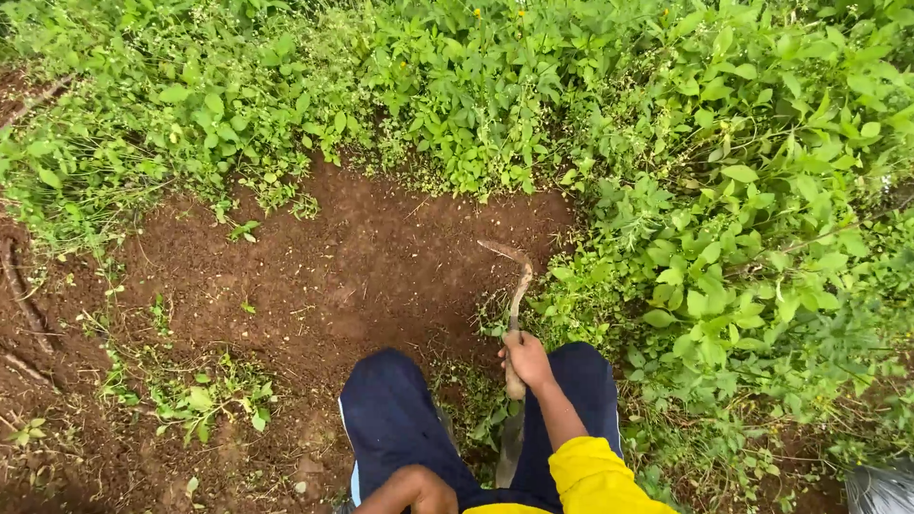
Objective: The person uses a sickle to cut weeds at the base and pulls them from the soil. They gather the removed weeds into a pile and occasionally toss them aside. The person moves between different spots in the garden to clear the vegetation.
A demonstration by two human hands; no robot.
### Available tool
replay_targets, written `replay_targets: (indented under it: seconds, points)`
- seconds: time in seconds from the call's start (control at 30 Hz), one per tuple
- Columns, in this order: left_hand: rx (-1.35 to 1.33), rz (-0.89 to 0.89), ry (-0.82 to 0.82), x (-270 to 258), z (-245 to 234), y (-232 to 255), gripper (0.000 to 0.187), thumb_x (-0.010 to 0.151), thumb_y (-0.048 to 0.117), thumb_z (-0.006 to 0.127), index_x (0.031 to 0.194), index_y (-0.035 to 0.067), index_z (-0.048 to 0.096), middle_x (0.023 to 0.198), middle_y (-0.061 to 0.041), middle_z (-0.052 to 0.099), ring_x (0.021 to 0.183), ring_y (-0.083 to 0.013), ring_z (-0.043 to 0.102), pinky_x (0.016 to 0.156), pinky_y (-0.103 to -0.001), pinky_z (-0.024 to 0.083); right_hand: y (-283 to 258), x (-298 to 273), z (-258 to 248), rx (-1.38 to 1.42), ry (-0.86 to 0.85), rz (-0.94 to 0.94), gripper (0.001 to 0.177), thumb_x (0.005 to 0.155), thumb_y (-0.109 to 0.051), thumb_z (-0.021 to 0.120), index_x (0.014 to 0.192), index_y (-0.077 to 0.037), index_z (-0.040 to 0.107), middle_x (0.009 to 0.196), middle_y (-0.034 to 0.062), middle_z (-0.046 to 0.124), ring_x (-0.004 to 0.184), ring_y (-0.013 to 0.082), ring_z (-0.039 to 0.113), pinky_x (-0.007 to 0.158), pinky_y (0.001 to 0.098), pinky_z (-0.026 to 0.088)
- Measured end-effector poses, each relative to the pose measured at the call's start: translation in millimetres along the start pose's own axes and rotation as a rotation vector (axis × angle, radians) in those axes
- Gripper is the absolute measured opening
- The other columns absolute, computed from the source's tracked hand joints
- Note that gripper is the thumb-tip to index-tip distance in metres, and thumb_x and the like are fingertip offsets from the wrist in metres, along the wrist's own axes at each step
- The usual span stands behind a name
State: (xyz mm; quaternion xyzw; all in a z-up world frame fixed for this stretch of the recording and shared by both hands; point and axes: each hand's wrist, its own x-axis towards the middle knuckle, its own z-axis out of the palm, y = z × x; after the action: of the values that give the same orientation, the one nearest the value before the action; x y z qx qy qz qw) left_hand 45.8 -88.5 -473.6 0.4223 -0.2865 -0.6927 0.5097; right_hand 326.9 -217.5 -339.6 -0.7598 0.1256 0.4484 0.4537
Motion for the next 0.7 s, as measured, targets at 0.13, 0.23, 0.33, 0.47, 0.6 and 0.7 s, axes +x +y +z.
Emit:
replay_targets:
  seconds: [0.13,0.23,0.33,0.47,0.6,0.7]
  points:
    - [-0.151,-0.203,0.731,-112.9,-86.7,114.2,0.044,0.102,0.017,0.06,0.145,0.016,0.049,0.136,-0.007,0.065,0.089,-0.0156,0.073,0.077,-0.032,0.055,26.8,95.5,15.6,-0.131,0.113,-0.127,0.04,0.102,-0.044,0.048,0.106,-0.009,0.065,0.093,0.0072,0.076,0.07,0.0222,0.071,0.071,0.0434,0.054]
    - [0.309,-0.386,1.354,-135.1,-227.4,30.2,0.039,0.093,0.03,0.07,0.129,0.019,0.065,0.121,-0.005,0.067,0.119,-0.0279,0.066,0.097,-0.043,0.056,54.2,176.8,17.0,-0.055,0.108,-0.236,0.055,0.109,-0.046,0.042,0.126,0.003,0.059,0.094,0.0138,0.073,0.076,0.0236,0.075,0.077,0.0474,0.061]
    - [0.514,-0.378,1.592,-161.7,-320.5,45.7,0.033,0.096,0.03,0.063,0.125,0.015,0.064,0.121,-0.014,0.063,0.118,-0.0363,0.066,0.093,-0.05,0.058,42.2,211.2,23.2,-0.02,0.193,-0.287,0.048,0.109,-0.044,0.045,0.125,0.0,0.056,0.096,0.0117,0.072,0.072,0.0197,0.073,0.075,0.0452,0.059]
    - [0.684,-0.398,1.582,-158.8,-395.3,57.6,0.03,0.096,0.033,0.06,0.124,0.021,0.062,0.13,-0.008,0.056,0.12,-0.0345,0.065,0.092,-0.05,0.059,50.0,235.6,30.6,0.099,0.239,-0.319,0.041,0.106,-0.032,0.043,0.126,0.004,0.05,0.092,0.0144,0.068,0.065,0.0197,0.07,0.065,0.0403,0.063]
    - [1.039,-0.559,1.612,-156.8,-462.3,48.3,0.027,0.092,0.032,0.059,0.116,0.021,0.066,0.131,-0.005,0.058,0.119,-0.0348,0.063,0.087,-0.054,0.06,46.9,253.1,33.3,0.171,0.221,-0.391,0.043,0.105,-0.032,0.047,0.121,0.008,0.051,0.08,0.0142,0.064,0.057,0.0215,0.069,0.054,0.0397,0.061]
    - [0.971,-0.583,1.556,-146.8,-441.6,58.2,0.031,0.093,0.027,0.057,0.121,0.018,0.065,0.137,-0.007,0.055,0.125,-0.0372,0.059,0.092,-0.055,0.058,61.4,248.4,36.1,0.202,0.216,-0.394,0.048,0.106,-0.036,0.045,0.12,0.01,0.052,0.076,0.0145,0.063,0.055,0.0212,0.068,0.05,0.0391,0.061]
